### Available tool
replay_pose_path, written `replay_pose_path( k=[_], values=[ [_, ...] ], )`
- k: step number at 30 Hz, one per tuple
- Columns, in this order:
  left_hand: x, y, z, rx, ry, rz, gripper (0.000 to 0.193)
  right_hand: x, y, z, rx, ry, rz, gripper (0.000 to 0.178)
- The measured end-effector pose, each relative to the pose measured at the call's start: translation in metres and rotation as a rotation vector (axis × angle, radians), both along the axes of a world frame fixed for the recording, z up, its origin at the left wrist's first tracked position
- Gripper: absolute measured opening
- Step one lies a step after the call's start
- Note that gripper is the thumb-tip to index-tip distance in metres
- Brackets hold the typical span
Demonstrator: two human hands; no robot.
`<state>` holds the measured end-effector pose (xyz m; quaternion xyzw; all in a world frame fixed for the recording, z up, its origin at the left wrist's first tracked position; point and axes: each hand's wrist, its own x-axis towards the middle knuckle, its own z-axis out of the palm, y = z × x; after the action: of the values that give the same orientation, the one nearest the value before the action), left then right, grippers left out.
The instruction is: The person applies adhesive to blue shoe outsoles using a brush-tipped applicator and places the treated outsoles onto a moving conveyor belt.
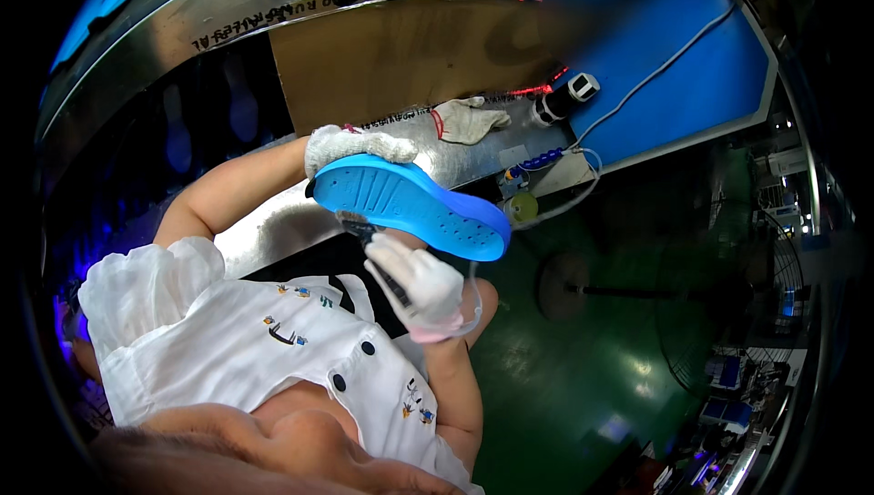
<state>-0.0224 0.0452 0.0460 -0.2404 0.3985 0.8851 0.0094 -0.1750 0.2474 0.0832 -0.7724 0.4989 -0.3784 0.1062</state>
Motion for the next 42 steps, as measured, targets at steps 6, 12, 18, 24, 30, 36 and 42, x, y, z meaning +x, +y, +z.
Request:
replay_pose_path(
  k=[6, 12, 18, 24, 30, 36, 42],
  values=[
    [0.01, 0.01, 0.048, 0.061, -0.058, -0.01, 0.041, -0.016, -0.006, -0.008, -0.003, -0.176, -0.082, 0.025],
    [0.01, -0.015, -0.003, -0.035, 0.097, 0.031, 0.047, -0.022, -0.002, 0.001, -0.072, -0.116, -0.101, 0.027],
    [0.019, -0.025, -0.023, 0.157, 0.282, -0.001, 0.048, -0.019, 0.006, 0.014, -0.057, -0.078, -0.134, 0.027],
    [0.021, -0.015, -0.006, 0.003, 0.199, 0.27, 0.053, -0.032, 0.003, 0.015, -0.127, -0.082, -0.181, 0.026],
    [0.039, -0.016, -0.029, 0.003, 0.356, 0.203, 0.079, -0.026, 0.01, 0.024, -0.147, -0.209, -0.05, 0.031],
    [0.07, -0.01, 0.107, -0.051, 0.884, 0.28, 0.099, -0.032, 0.018, 0.005, -0.11, -0.687, -0.215, 0.026],
    [0.081, 0.007, 0.153, -0.461, 0.245, 0.902, 0.073, -0.018, 0.003, -0.004, -0.028, -0.638, -0.234, 0.026]
  ],
)
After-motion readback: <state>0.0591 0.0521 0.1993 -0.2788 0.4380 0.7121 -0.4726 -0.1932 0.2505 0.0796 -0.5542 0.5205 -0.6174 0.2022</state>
